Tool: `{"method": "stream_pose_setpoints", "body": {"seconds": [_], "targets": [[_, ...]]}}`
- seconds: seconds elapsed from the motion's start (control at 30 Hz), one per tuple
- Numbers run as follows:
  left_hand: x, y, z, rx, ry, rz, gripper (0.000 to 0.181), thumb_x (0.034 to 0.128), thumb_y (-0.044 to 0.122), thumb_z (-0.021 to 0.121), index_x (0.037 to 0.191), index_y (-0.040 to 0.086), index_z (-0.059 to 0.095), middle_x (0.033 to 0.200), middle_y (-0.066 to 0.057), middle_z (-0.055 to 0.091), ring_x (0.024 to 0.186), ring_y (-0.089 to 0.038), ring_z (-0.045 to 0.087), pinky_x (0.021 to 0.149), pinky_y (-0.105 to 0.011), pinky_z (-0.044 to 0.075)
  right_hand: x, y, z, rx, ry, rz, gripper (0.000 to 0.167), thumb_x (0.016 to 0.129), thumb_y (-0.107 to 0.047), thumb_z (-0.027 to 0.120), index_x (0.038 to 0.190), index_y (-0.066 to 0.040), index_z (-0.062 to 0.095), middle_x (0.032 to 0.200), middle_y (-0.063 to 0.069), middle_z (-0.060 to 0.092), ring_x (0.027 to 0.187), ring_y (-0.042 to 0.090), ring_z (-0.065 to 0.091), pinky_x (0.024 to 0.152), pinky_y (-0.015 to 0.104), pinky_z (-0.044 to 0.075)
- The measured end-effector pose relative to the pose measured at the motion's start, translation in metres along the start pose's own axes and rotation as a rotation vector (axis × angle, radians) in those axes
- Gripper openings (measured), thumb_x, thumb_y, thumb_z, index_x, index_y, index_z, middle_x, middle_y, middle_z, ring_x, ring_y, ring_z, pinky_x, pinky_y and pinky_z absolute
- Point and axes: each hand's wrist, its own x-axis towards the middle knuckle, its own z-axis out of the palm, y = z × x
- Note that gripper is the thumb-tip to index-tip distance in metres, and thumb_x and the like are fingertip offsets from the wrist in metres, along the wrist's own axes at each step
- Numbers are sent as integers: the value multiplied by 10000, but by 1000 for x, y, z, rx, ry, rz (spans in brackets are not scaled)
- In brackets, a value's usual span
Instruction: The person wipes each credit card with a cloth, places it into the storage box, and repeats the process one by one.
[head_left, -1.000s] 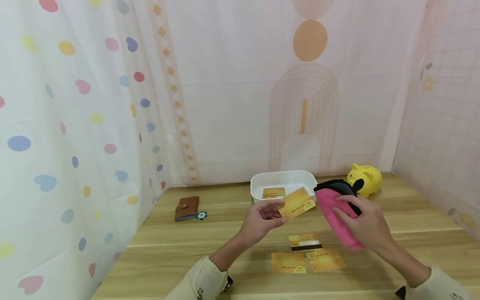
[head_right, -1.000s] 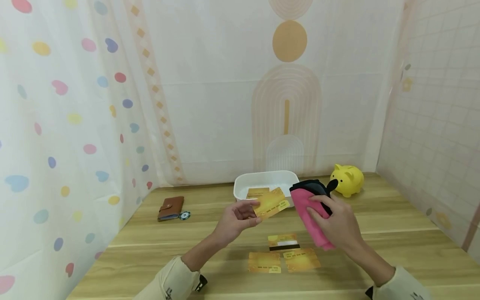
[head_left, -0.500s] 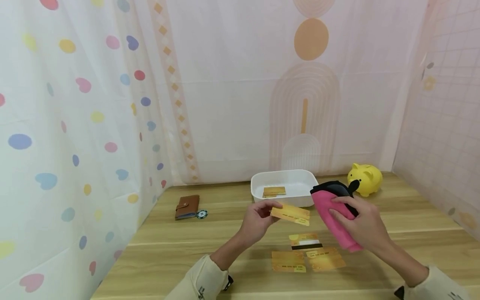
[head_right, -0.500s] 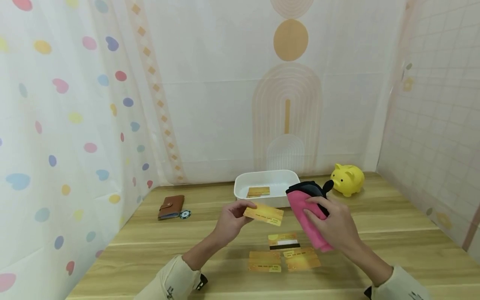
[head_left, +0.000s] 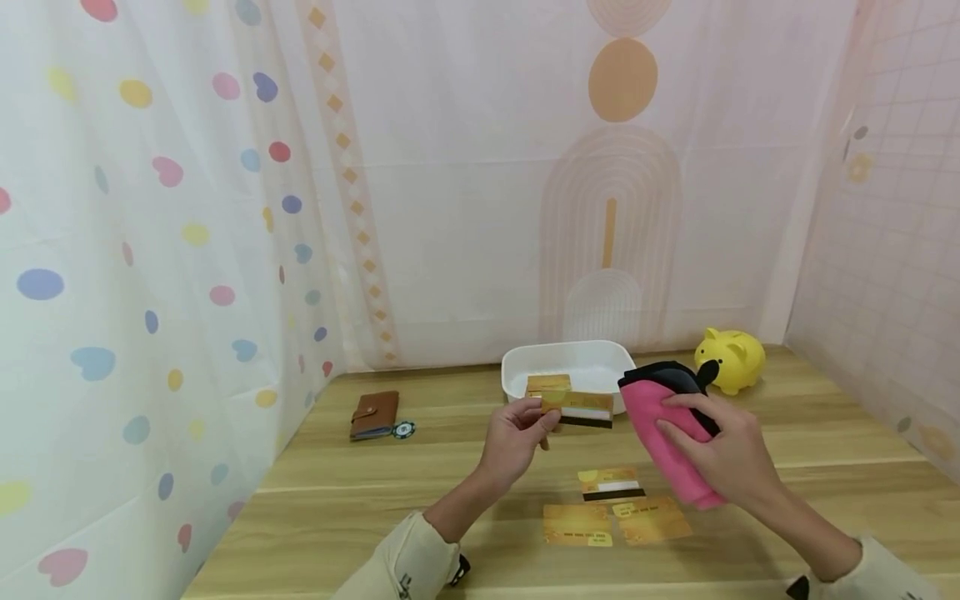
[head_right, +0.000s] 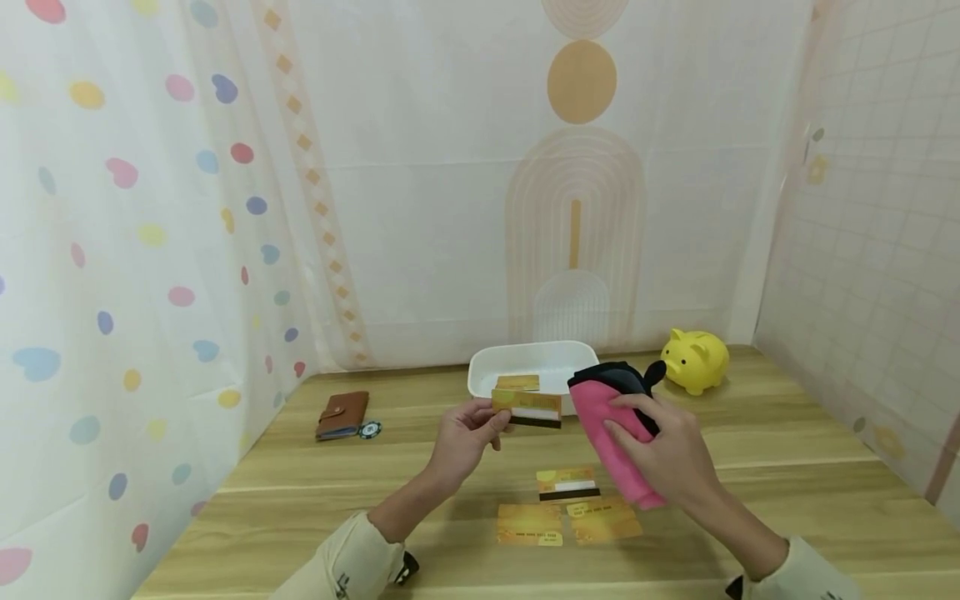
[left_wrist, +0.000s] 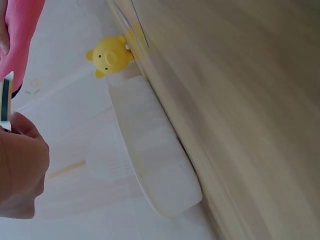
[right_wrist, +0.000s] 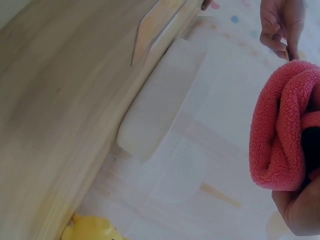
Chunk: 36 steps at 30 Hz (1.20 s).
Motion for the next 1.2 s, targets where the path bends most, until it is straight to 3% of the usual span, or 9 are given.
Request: {"method": "stream_pose_setpoints", "body": {"seconds": [0.2, 0.33, 0.47, 0.67, 0.93, 1.07, 1.2], "targets": [[0, 2, 3, -36, 18, -115, 195, 913, 93, 719, 1013, -66, 663, 835, -95, 739, 677, -88, 687, 567, -219, 522, 1, -4, -1, 15, 15, 2, 355, 641, 81, 871, 920, -103, 750, 884, 33, 728, 709, -12, 554, 527, 128, 367], [-1, 3, 4, -110, -30, -170, 143, 919, 18, 686, 993, -98, 649, 889, -160, 732, 751, -120, 715, 668, -262, 569, 0, -7, -1, 33, -1, -11, 342, 648, 78, 866, 923, -86, 745, 911, 29, 728, 783, -25, 596, 585, 125, 409], [-1, 4, 4, -145, -93, -222, 166, 918, -54, 637, 1063, -134, 645, 890, -111, 735, 800, -116, 718, 729, -265, 573, 2, -12, 1, 71, -5, -26, 349, 644, 83, 862, 928, -83, 744, 904, 30, 724, 755, -10, 581, 567, 122, 389], [-4, 4, 11, -239, -135, -323, 89, 933, -96, 583, 997, -44, 617, 840, -46, 704, 812, -118, 718, 768, -242, 565, 2, -19, 7, 130, -12, -72, 412, 614, 116, 868, 942, -102, 746, 899, 32, 734, 822, 1, 634, 674, 96, 468], [-6, 7, 18, -338, -159, -371, 132, 943, -97, 536, 935, 23, 591, 830, -61, 722, 826, -134, 720, 765, -225, 560, 1, -22, 18, 125, -7, -106, 428, 586, 108, 882, 941, -88, 746, 898, 56, 730, 828, 68, 646, 707, 94, 476], [-7, 10, 19, -387, -193, -374, 169, 954, -97, 511, 927, 40, 608, 880, -65, 717, 848, -134, 721, 758, -213, 558, 3, -26, 20, 128, -15, -104, 416, 607, 92, 880, 949, -104, 744, 905, 46, 726, 803, 71, 630, 663, 108, 482], [-8, 11, 19, -356, -254, -357, 116, 967, -62, 529, 978, 17, 614, 968, -99, 725, 886, -140, 718, 742, -226, 561, 5, -32, 22, 127, -25, -115, 409, 626, 70, 876, 960, -124, 739, 907, 43, 715, 762, 71, 605, 607, 127, 482]]}}
